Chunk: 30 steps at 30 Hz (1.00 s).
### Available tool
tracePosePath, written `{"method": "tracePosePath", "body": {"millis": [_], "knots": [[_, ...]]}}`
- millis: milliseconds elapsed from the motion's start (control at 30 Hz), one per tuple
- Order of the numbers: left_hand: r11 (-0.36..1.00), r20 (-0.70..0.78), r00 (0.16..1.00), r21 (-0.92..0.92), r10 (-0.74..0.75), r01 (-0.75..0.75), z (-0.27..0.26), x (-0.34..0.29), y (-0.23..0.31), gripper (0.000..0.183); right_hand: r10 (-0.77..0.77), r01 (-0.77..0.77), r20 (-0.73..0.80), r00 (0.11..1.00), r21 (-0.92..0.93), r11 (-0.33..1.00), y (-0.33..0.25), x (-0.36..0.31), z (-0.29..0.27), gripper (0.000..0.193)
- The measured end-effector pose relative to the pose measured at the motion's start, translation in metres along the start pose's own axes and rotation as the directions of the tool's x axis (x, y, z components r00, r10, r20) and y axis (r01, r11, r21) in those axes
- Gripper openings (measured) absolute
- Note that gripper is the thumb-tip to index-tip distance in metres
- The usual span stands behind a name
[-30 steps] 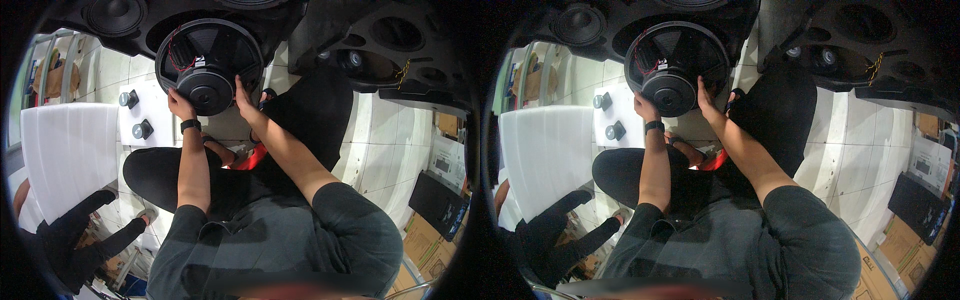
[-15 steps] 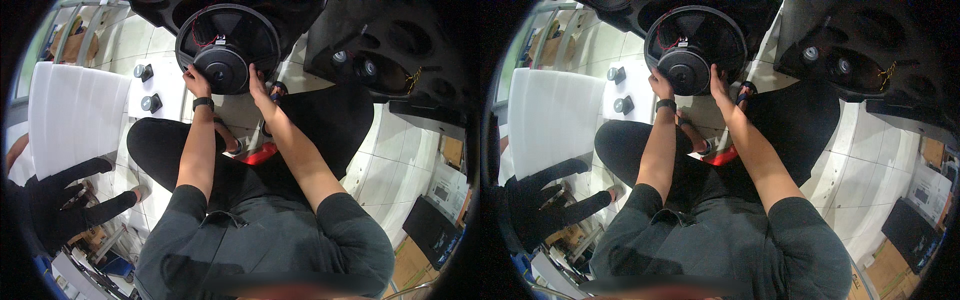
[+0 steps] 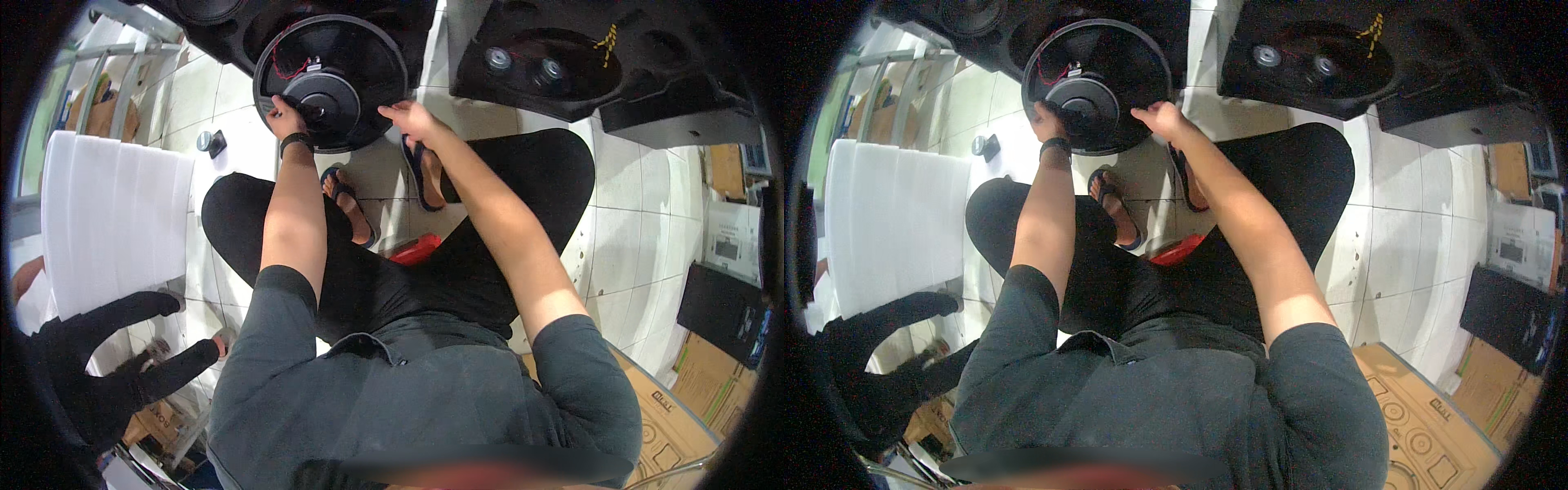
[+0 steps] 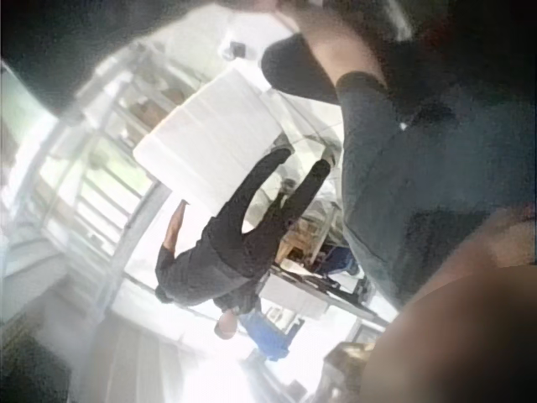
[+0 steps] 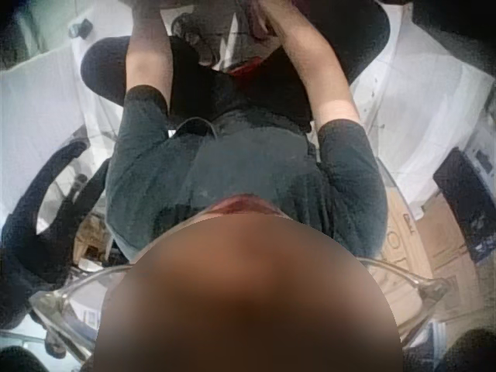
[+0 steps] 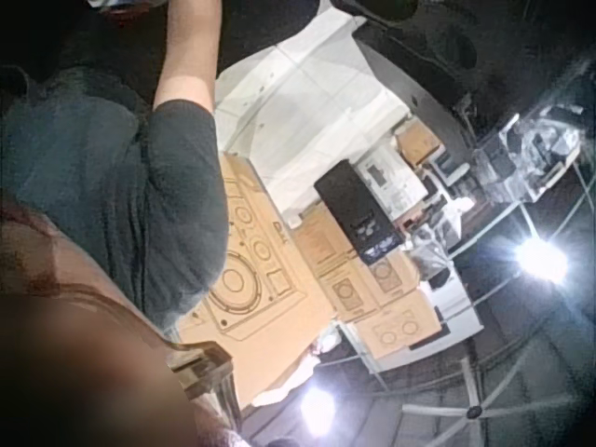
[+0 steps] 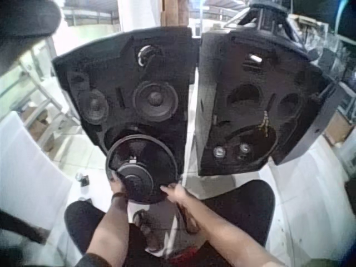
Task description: The person removes a speaker from a black enclosure, then places it back into the enclosure and secures it with screws. The person repeats this process for another speaker in the same enclosure.
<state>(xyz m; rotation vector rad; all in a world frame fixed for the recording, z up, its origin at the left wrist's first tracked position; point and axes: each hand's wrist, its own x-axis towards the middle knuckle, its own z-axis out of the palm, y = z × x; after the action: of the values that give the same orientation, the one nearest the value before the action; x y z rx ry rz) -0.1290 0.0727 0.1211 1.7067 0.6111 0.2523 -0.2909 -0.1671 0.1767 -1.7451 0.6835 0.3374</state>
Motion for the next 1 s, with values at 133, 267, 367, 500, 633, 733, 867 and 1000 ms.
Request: {"method": "tracePosePath", "body": {"millis": [133, 267, 367, 500, 633, 733, 867, 1000], "knots": [[0.977, -0.091, 0.994, 0.207, 0.063, -0.043, 0.006, -0.011, 0.004, 0.072, -0.261, 0.282, 0.107, 0.959, -0.421, 0.862, -0.046, -0.036, -0.040, 0.079], [0.933, -0.147, 0.989, 0.359, 0.028, 0.028, 0.008, -0.023, 0.011, 0.075, -0.305, 0.419, 0.288, 0.908, -0.576, 0.702, -0.068, -0.081, -0.087, 0.079], [0.918, -0.185, 0.983, 0.391, 0.008, 0.066, 0.009, -0.028, 0.018, 0.073, -0.198, 0.431, 0.399, 0.895, -0.666, 0.609, -0.074, -0.090, -0.115, 0.078], [0.909, -0.192, 0.975, 0.416, 0.109, -0.020, 0.007, -0.027, 0.026, 0.063, -0.190, 0.400, 0.366, 0.911, -0.671, 0.624, -0.064, -0.066, -0.128, 0.079], [0.884, -0.025, 0.942, 0.355, 0.334, -0.304, 0.009, -0.022, 0.032, 0.051, -0.044, 0.384, 0.423, 0.905, -0.768, 0.512, -0.052, -0.025, -0.121, 0.080], [0.864, -0.006, 0.952, 0.420, 0.307, -0.276, 0.015, -0.024, 0.034, 0.051, -0.054, 0.397, 0.457, 0.888, -0.704, 0.589, -0.044, -0.006, -0.117, 0.079], [0.774, -0.057, 0.909, 0.548, 0.414, -0.318, 0.022, -0.032, 0.036, 0.052, 0.053, 0.363, 0.477, 0.877, -0.732, 0.577, -0.045, 0.015, -0.113, 0.078], [0.810, -0.110, 0.903, 0.496, 0.415, -0.312, 0.024, -0.038, 0.040, 0.051, 0.112, 0.340, 0.471, 0.875, -0.763, 0.549, -0.044, 0.035, -0.116, 0.076]]}}
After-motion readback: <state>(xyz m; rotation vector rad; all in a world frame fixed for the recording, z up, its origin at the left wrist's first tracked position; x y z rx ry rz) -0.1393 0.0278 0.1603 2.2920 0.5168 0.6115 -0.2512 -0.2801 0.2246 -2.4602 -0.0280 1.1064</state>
